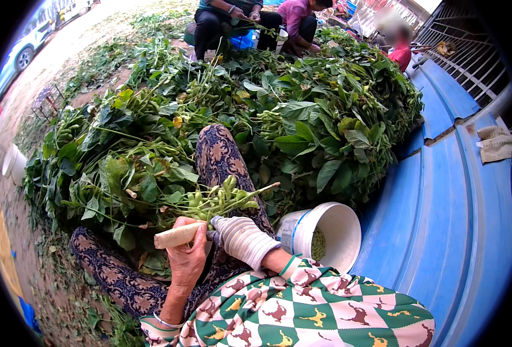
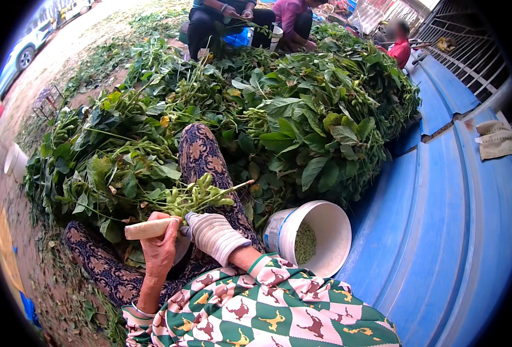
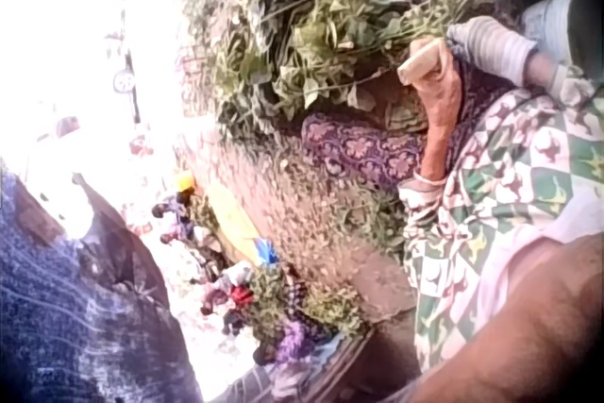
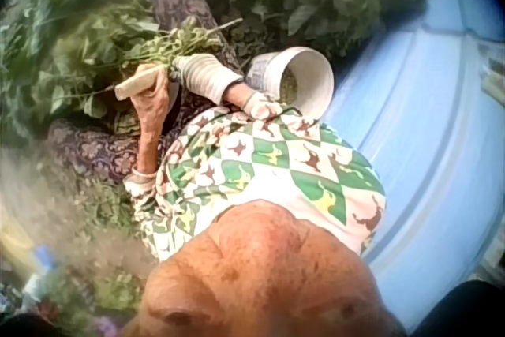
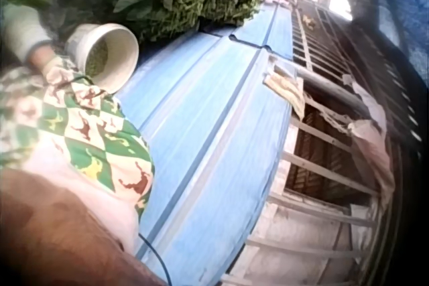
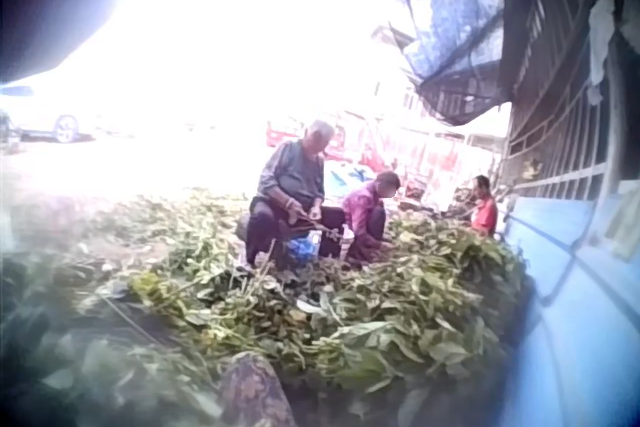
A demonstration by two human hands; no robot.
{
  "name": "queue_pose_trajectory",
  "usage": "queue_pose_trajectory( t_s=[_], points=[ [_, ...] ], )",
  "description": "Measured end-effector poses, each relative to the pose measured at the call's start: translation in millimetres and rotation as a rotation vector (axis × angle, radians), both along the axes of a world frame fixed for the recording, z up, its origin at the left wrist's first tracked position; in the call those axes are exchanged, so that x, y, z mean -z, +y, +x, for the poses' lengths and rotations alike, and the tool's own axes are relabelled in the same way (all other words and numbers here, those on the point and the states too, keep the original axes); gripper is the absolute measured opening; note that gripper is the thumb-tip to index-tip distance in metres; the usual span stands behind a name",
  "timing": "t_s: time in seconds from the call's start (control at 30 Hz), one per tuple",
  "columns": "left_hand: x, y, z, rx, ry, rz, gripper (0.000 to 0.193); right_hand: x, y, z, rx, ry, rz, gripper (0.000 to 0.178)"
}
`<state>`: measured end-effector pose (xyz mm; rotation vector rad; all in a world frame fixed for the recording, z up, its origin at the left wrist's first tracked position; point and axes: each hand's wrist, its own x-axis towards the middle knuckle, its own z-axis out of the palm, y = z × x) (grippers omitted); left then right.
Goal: The person sits on the ground and uses a small knife to trim green vegetables, removing unwanted parts and placing the trimmed pieces into a white bucket. The task is performed continuously with both hands handling the vegetables and the knife.
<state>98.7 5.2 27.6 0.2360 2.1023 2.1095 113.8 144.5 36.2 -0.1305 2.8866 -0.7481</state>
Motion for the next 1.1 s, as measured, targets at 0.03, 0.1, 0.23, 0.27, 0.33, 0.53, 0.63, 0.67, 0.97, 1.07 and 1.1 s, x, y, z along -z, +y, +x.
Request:
queue_pose_trajectory(
  t_s=[0.03, 0.1, 0.23, 0.27, 0.33, 0.53, 0.63, 0.67, 0.97, 1.07, 1.1],
  points=[
    [-1.0, 1.1, 0.7, 0.004, 0.063, -0.047, 0.005, 2.2, -1.5, 0.2, 0.007, 0.012, 0.009, 0.013],
    [-3.9, 4.6, -1.1, 0.031, 0.218, -0.149, 0.005, 14.4, 0.3, -1.7, 0.022, -0.059, 0.075, 0.013],
    [0.4, 6.3, -6.1, 0.025, 0.433, -0.28, 0.007, 22.2, 0.0, -0.9, 0.067, -0.102, 0.053, 0.021],
    [-2.7, 7.1, -5.4, 0.026, 0.4, -0.26, 0.008, 27.5, 2.3, 0.8, 0.098, -0.094, 0.012, 0.02],
    [-2.3, 1.7, -4.0, 0.051, 0.253, -0.181, 0.006, 24.2, -1.3, 3.6, 0.184, -0.096, -0.124, 0.02],
    [3.1, -5.1, -7.6, 0.063, -0.105, 0.081, 0.007, 13.6, 0.9, 6.6, 0.524, -0.524, -0.986, 0.025],
    [9.6, -5.1, -6.6, 0.074, -0.07, 0.119, 0.004, 18.8, 20.6, 5.4, 0.461, -0.645, -1.143, 0.025],
    [13.4, -4.2, -5.6, 0.076, -0.046, 0.092, 0.004, 17.9, 18.9, 5.0, 0.406, -0.588, -1.073, 0.024],
    [-7.9, -12.8, -15.6, 0.189, 0.007, -0.014, 0.006, 16.5, 16.7, -0.8, 0.387, -0.585, -0.949, 0.022],
    [-20.5, -5.5, -37.3, 0.211, 0.137, -0.102, 0.007, 12.2, 15.2, -1.9, 0.406, -0.578, -0.918, 0.023],
    [-26.3, 2.1, -41.5, 0.208, 0.105, -0.117, 0.006, 15.7, 16.8, -2.7, 0.394, -0.578, -0.902, 0.023]
  ],
)
